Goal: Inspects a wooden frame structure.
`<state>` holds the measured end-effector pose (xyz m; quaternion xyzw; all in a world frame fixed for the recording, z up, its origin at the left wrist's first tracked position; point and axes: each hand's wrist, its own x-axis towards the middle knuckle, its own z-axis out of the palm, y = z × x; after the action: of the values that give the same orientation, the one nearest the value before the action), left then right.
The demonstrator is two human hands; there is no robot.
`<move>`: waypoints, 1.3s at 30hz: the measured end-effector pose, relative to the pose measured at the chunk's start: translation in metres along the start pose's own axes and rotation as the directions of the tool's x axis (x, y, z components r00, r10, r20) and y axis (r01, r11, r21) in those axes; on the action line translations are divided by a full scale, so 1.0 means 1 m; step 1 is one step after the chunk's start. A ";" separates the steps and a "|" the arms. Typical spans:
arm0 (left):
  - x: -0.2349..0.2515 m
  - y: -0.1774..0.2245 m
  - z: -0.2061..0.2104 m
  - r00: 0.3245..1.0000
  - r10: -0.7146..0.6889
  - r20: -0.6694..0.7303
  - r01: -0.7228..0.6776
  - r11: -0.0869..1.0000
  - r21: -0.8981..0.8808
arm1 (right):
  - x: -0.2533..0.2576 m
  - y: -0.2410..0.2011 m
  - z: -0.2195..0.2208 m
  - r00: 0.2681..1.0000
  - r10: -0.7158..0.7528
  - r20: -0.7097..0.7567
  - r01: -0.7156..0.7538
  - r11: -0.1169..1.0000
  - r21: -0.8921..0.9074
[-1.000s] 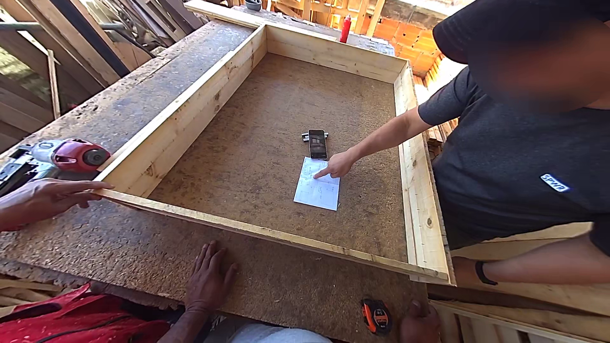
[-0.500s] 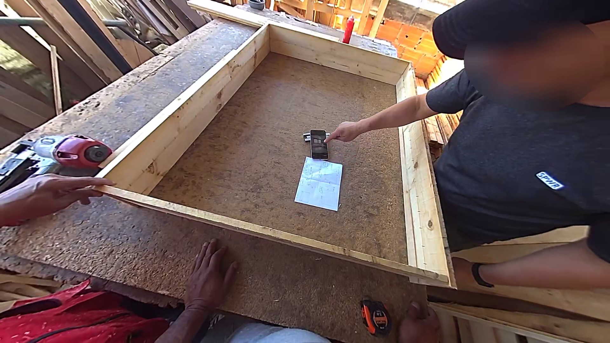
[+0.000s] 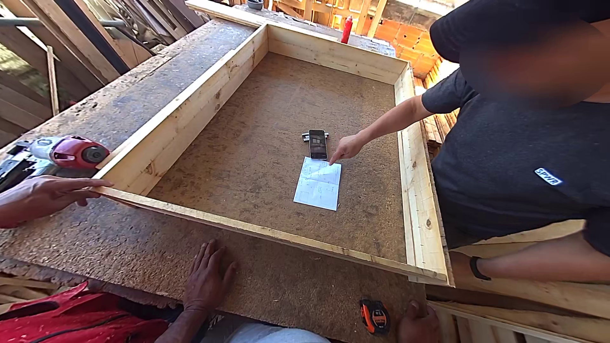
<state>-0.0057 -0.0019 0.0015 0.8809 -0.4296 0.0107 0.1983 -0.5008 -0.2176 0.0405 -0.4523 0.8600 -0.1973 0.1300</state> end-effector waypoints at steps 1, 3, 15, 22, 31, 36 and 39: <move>0.000 0.000 0.000 1.000 0.000 0.001 0.000 1.000 0.002 | 0.001 0.001 0.001 1.000 0.002 -0.001 -0.002 1.000 -0.004; -0.001 -0.001 0.001 1.000 0.001 0.009 -0.001 1.000 0.003 | 0.001 0.001 0.001 1.000 0.002 -0.005 -0.002 1.000 0.007; -0.001 -0.004 0.003 1.000 0.006 -0.003 -0.006 1.000 0.004 | 0.000 0.001 0.003 1.000 0.005 -0.008 -0.005 1.000 0.024; -0.001 -0.004 0.004 1.000 0.004 -0.003 -0.004 1.000 0.001 | 0.001 0.000 0.003 1.000 0.016 -0.007 -0.015 1.000 0.018; 0.000 -0.003 0.002 1.000 -0.002 0.002 0.002 1.000 0.008 | 0.005 0.008 0.009 0.999 -0.032 -0.025 0.031 0.999 -0.022; 0.000 0.000 0.001 1.000 -0.006 0.001 0.006 1.000 -0.004 | 0.006 0.009 0.010 0.999 -0.028 -0.023 0.027 0.999 -0.033; 0.000 -0.001 0.000 1.000 -0.006 0.000 0.006 1.000 0.000 | 0.008 0.013 0.014 0.999 -0.031 -0.032 0.029 0.998 -0.048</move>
<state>-0.0054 -0.0014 0.0010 0.8822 -0.4269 0.0099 0.1985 -0.5089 -0.2203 0.0219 -0.4649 0.8595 -0.1862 0.1023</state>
